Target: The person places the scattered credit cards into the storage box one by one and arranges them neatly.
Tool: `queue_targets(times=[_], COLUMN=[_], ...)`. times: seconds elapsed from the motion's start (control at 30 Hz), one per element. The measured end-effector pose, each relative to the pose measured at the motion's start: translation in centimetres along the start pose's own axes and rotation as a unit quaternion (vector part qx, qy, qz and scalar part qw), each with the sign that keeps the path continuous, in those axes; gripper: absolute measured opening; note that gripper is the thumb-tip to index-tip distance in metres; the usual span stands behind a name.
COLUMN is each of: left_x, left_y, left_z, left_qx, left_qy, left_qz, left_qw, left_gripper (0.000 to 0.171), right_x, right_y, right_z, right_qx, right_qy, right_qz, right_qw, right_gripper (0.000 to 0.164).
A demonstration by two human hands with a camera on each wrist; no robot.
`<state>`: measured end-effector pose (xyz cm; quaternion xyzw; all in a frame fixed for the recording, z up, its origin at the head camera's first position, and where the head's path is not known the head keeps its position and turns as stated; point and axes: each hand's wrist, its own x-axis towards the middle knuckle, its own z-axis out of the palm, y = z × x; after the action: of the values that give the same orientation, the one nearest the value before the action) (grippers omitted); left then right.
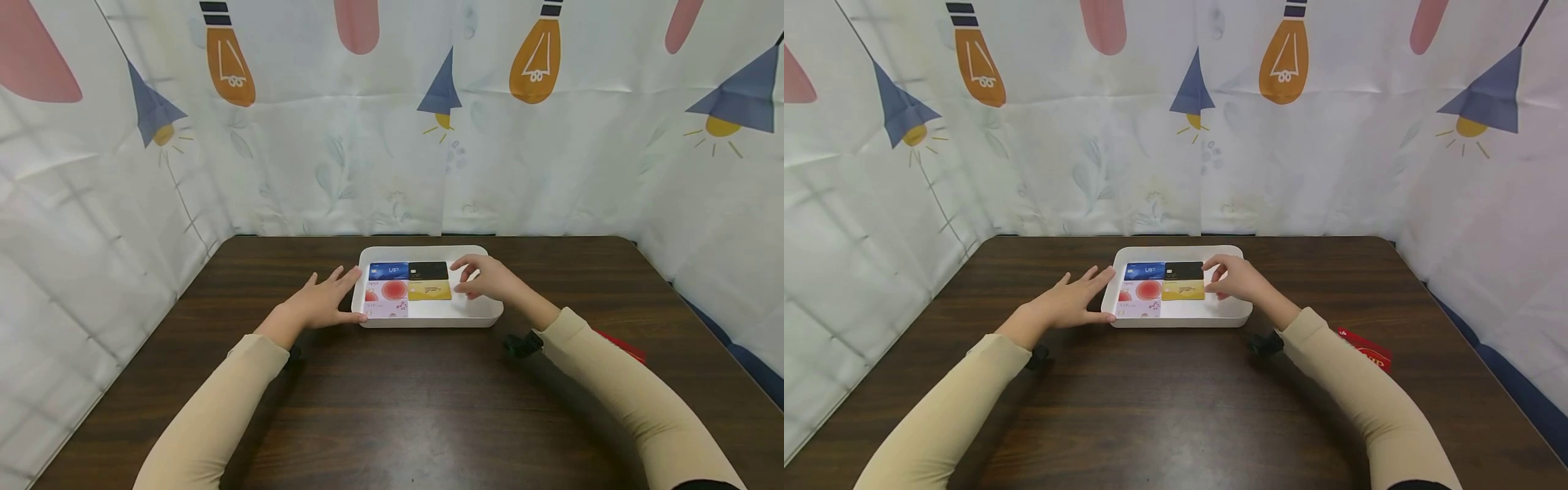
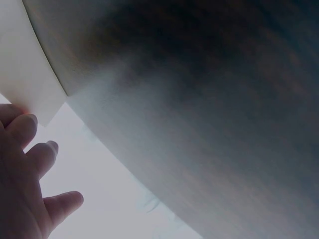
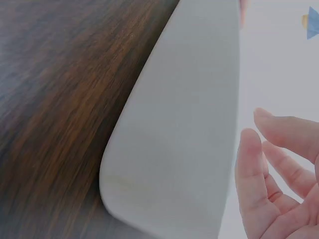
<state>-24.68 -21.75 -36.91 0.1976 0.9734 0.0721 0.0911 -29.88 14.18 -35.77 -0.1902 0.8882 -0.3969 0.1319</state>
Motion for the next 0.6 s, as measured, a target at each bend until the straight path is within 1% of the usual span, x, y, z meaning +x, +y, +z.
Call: queue_targets(times=[0.17,0.43,0.6], left_x=[0.0,0.1,0.1], left_y=[0.0,-0.1,0.0], left_z=[0.0,0.1,0.0], left_qx=[0.002,0.003,0.000], left_qy=[-0.001,-0.002,-0.001], left_qz=[0.002,0.001,0.001], left_qw=[1.0000,1.0000,1.0000], left_gripper=[0.110,0.111,0.111], right_x=[-1.7,-5.1,-7.4], right_y=[0.6,2.0,3.1], right_z=[-1.1,-2.5,-3.6], right_qx=[0.004,0.022,0.025], right_qy=[0.016,0.036,0.044], right_qz=[-0.013,-0.053,-0.059], right_qw=[1.000,0.998,0.997], right_gripper=[0.043,0.041,0.041])
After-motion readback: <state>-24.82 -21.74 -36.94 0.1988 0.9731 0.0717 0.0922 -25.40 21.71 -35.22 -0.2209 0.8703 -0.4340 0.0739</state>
